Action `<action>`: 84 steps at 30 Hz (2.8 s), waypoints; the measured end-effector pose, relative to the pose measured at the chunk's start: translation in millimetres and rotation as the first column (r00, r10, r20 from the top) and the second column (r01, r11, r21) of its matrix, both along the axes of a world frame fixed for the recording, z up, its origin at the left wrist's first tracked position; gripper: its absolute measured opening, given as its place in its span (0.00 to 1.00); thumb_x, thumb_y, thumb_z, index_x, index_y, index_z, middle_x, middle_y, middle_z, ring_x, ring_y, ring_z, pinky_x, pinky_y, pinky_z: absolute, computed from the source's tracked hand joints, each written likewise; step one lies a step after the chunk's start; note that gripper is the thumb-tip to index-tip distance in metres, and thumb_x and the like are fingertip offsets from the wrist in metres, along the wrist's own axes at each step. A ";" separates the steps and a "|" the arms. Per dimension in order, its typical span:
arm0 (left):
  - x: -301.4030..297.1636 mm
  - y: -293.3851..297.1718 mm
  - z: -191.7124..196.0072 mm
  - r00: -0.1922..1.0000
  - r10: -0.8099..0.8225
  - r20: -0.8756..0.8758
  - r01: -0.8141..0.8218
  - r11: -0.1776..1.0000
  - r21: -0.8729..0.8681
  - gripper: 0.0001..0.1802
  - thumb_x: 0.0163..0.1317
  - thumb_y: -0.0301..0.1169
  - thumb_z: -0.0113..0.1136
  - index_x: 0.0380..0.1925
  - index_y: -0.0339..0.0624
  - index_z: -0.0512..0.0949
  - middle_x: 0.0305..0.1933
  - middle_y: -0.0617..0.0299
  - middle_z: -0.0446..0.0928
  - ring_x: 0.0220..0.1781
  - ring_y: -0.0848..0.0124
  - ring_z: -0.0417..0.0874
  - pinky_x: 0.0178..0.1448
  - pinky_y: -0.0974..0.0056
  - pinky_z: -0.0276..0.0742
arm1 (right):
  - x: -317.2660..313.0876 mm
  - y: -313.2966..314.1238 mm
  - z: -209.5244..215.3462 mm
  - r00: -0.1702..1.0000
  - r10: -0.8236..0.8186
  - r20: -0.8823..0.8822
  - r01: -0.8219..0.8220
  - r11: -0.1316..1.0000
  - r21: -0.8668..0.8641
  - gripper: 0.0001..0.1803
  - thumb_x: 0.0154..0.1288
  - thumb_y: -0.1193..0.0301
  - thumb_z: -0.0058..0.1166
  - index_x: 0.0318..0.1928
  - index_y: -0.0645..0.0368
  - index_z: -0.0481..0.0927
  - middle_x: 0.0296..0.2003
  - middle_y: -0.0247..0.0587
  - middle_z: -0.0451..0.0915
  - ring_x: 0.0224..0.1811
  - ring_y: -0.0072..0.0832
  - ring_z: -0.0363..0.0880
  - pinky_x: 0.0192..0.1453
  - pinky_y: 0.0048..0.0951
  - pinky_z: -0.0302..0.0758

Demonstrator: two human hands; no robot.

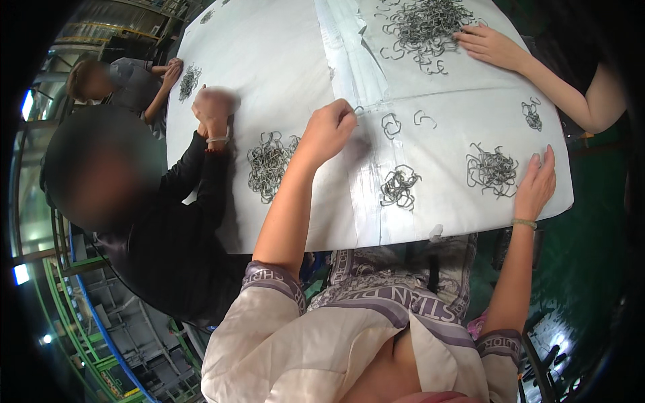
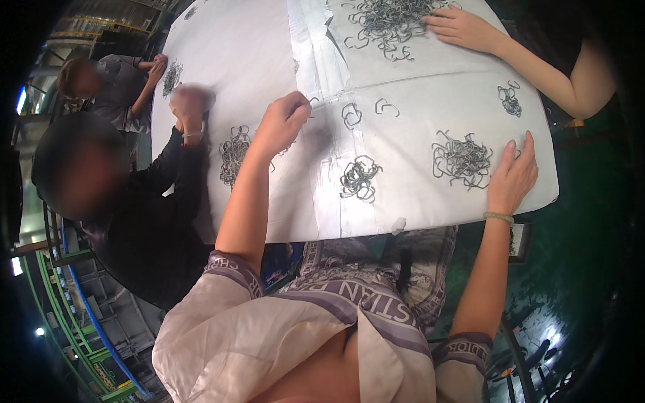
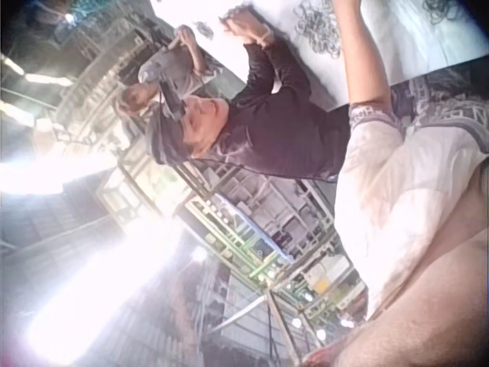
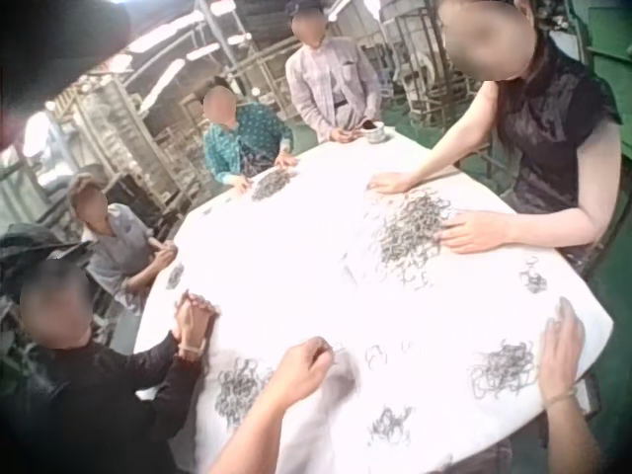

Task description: The person sits at a table with several others and repeatedly picks up small metal clips from a large white sheet, separating them into small piles. The person occasionally pauses to look at coworkers or adjust their position, but primarily continues sorting the clips by hand throughout the clip.

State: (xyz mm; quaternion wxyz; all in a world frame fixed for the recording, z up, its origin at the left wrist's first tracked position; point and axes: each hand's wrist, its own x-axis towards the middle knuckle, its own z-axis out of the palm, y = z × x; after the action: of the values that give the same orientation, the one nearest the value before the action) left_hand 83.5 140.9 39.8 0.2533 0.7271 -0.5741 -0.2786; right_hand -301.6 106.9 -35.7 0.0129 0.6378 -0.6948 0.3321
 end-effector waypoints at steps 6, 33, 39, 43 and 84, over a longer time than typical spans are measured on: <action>5.4 29.6 -2.2 0.987 0.044 0.153 -0.055 0.996 0.066 0.10 0.56 0.29 0.56 0.32 0.31 0.79 0.31 0.45 0.80 0.35 0.51 0.81 0.41 0.57 0.75 | -1.1 0.8 1.3 1.000 -0.011 0.013 0.011 1.000 0.002 0.26 0.72 0.57 0.38 0.61 0.60 0.66 0.56 0.53 0.72 0.57 0.48 0.69 0.64 0.44 0.58; -27.3 -33.9 -33.6 0.868 -0.096 0.487 0.103 0.995 0.012 0.08 0.44 0.28 0.60 0.25 0.36 0.82 0.29 0.47 0.82 0.32 0.56 0.84 0.37 0.58 0.81 | -0.6 -1.0 -5.8 0.993 -0.057 -0.103 0.055 0.998 -0.020 0.26 0.71 0.53 0.38 0.60 0.57 0.67 0.51 0.50 0.74 0.56 0.44 0.70 0.63 0.47 0.59; 9.3 -5.0 -47.8 0.988 0.150 -0.021 -0.151 0.984 -0.099 0.09 0.51 0.29 0.61 0.29 0.35 0.84 0.29 0.50 0.83 0.31 0.63 0.84 0.40 0.63 0.78 | 1.0 0.3 -3.3 0.992 -0.056 -0.112 0.056 0.998 -0.001 0.26 0.71 0.53 0.37 0.60 0.56 0.67 0.50 0.49 0.74 0.56 0.44 0.69 0.64 0.46 0.58; 6.3 30.3 -64.4 0.955 0.295 -0.039 -0.278 0.838 -0.470 0.08 0.55 0.24 0.59 0.35 0.35 0.81 0.35 0.50 0.82 0.35 0.63 0.84 0.42 0.65 0.77 | 1.0 2.1 -1.4 0.990 -0.051 -0.132 0.051 0.999 -0.002 0.26 0.72 0.53 0.36 0.60 0.57 0.67 0.50 0.49 0.74 0.56 0.45 0.69 0.63 0.46 0.59; -11.2 22.1 -33.9 0.621 0.230 -0.749 -0.184 0.972 0.146 0.02 0.50 0.23 0.60 0.24 0.38 0.78 0.23 0.65 0.76 0.24 0.79 0.72 0.30 0.75 0.65 | 0.0 -0.1 -1.9 0.988 -0.025 -0.151 0.022 0.999 -0.024 0.25 0.71 0.54 0.38 0.59 0.58 0.68 0.48 0.51 0.75 0.55 0.46 0.70 0.59 0.45 0.62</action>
State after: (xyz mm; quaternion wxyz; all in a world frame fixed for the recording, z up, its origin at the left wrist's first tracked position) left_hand 72.3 163.1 5.9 0.4808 0.6105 -0.3190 -0.5425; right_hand -301.7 106.8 -37.6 0.0765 0.6527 -0.6957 0.2901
